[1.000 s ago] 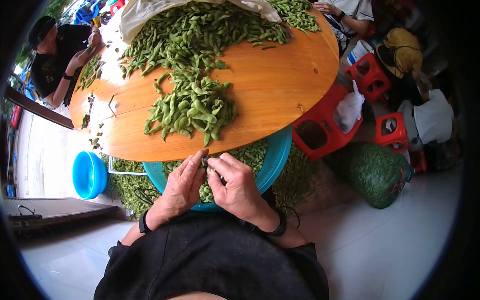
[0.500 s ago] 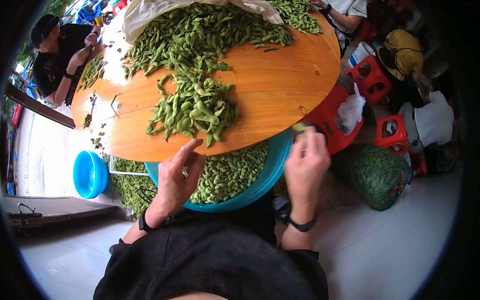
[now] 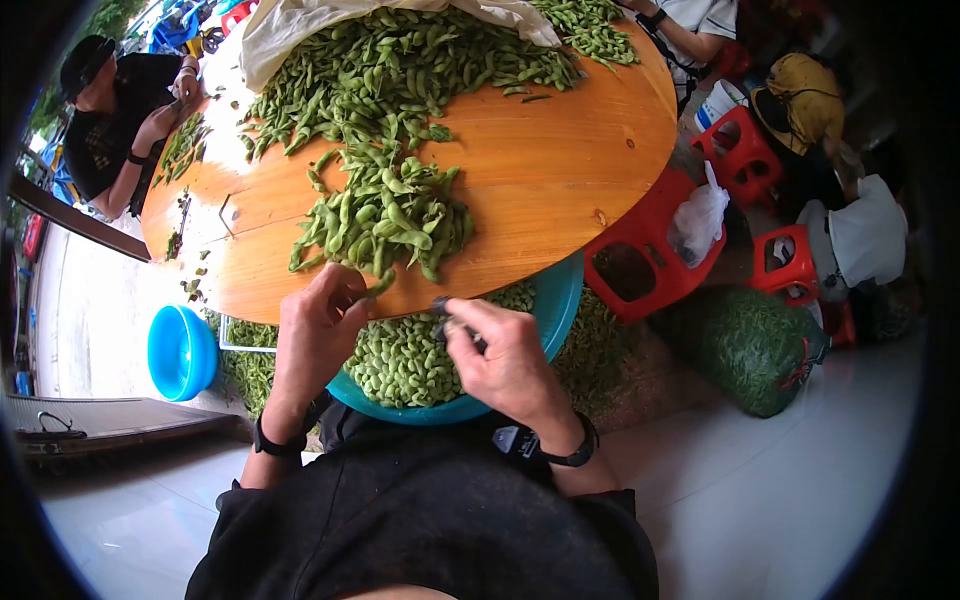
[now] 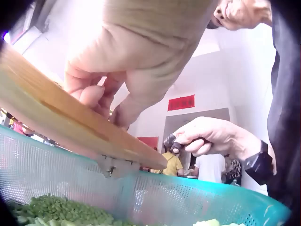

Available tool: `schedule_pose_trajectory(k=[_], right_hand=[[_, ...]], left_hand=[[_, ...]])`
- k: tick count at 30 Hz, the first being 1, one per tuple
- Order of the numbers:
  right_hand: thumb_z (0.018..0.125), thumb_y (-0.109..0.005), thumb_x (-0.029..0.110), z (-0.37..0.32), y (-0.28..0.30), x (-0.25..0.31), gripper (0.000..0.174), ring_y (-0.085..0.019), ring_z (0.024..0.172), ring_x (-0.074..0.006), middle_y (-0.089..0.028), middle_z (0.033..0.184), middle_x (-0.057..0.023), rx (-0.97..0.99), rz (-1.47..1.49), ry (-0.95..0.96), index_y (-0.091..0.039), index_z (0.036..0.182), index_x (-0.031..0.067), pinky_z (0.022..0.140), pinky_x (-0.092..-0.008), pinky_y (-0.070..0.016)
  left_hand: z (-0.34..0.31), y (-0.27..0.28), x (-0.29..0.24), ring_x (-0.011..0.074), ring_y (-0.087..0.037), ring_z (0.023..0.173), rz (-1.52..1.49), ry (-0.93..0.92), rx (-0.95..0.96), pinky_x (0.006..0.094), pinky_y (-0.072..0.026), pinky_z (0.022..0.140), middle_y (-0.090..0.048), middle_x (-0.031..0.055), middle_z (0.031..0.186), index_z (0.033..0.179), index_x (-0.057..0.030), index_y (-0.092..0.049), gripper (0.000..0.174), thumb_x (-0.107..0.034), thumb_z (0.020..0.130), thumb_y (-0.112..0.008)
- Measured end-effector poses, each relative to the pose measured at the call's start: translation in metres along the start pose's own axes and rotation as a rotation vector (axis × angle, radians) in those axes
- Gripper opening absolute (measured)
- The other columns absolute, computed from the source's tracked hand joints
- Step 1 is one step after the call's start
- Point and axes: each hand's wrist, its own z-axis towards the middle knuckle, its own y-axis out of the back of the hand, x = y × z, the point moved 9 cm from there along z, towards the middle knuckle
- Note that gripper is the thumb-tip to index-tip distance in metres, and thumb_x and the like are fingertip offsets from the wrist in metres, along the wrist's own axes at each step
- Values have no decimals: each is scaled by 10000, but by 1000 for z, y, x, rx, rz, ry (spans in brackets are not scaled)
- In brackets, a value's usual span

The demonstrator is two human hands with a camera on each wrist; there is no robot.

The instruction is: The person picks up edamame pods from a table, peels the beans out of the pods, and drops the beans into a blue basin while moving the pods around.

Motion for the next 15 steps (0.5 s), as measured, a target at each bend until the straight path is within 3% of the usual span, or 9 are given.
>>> schedule_pose_trajectory(k=[1,2,3,4,5,7,8,12,15], right_hand=[[893,-607,8,1,-12,-1,221,-568,611,-82,-635,740,-63,63,55,-8,-640,1099,-64,541,-246,-455],[893,-607,8,3,-18,1,221,-568,611,-82,-635,740,-63,63,54,-7,-640,1099,-64,541,-246,-455],[915,-591,13,3,-26,-9,243,-506,583,-56,-586,723,-25,87,238,-143,-618,1142,-70,505,-225,-407],[937,-575,18,2,-34,-18,265,-444,555,-29,-537,707,12,111,421,-280,-596,1184,-77,469,-204,-359],[937,-575,18,3,-34,-18,265,-444,555,-29,-537,707,12,110,416,-281,-596,1184,-77,469,-204,-359],[946,-574,40,-1,-44,-27,297,-436,567,-20,-519,692,20,124,818,-453,-582,1211,-94,475,-208,-377],[965,-554,43,-2,-44,-25,319,-417,559,-13,-496,694,44,131,851,-463,-555,1250,-100,465,-190,-342],[962,-568,52,-5,-41,-30,319,-422,557,-15,-502,691,38,131,823,-483,-557,1242,-100,464,-192,-349],[963,-570,55,-4,-39,-30,306,-423,556,-15,-503,688,37,138,766,-453,-565,1230,-94,463,-192,-352]], left_hand=[[-2,2,4,203,-621,588,-1,0,-1,327,-484,583,-645,79,749,908,-36,-582,157,-17,798,-693],[-5,-6,15,139,-607,624,-242,60,81,279,-472,573,-645,54,757,907,-33,-590,135,5,819,-685],[-9,-15,20,75,-592,659,-485,121,164,231,-461,563,-646,29,765,907,-31,-598,119,27,840,-678],[-12,-21,18,55,-583,680,-667,193,202,208,-461,567,-631,-2,773,914,-29,-591,111,44,867,-660],[-14,-26,17,55,-583,680,-673,191,202,208,-461,567,-631,-2,773,914,-29,-591,111,44,867,-660],[-19,-36,16,23,-533,647,-933,201,173,204,-448,584,-626,-10,771,916,-26,-582,94,18,880,-657],[-21,-40,16,27,-553,652,-950,202,174,197,-464,602,-633,-4,775,911,-19,-582,94,25,878,-659],[-25,-33,8,31,-536,648,-638,39,50,188,-427,558,-616,-7,770,947,1,-596,113,25,875,-679],[-26,-35,4,26,-520,640,-575,46,69,186,-421,556,-609,-19,767,950,5,-605,109,19,875,-684]])
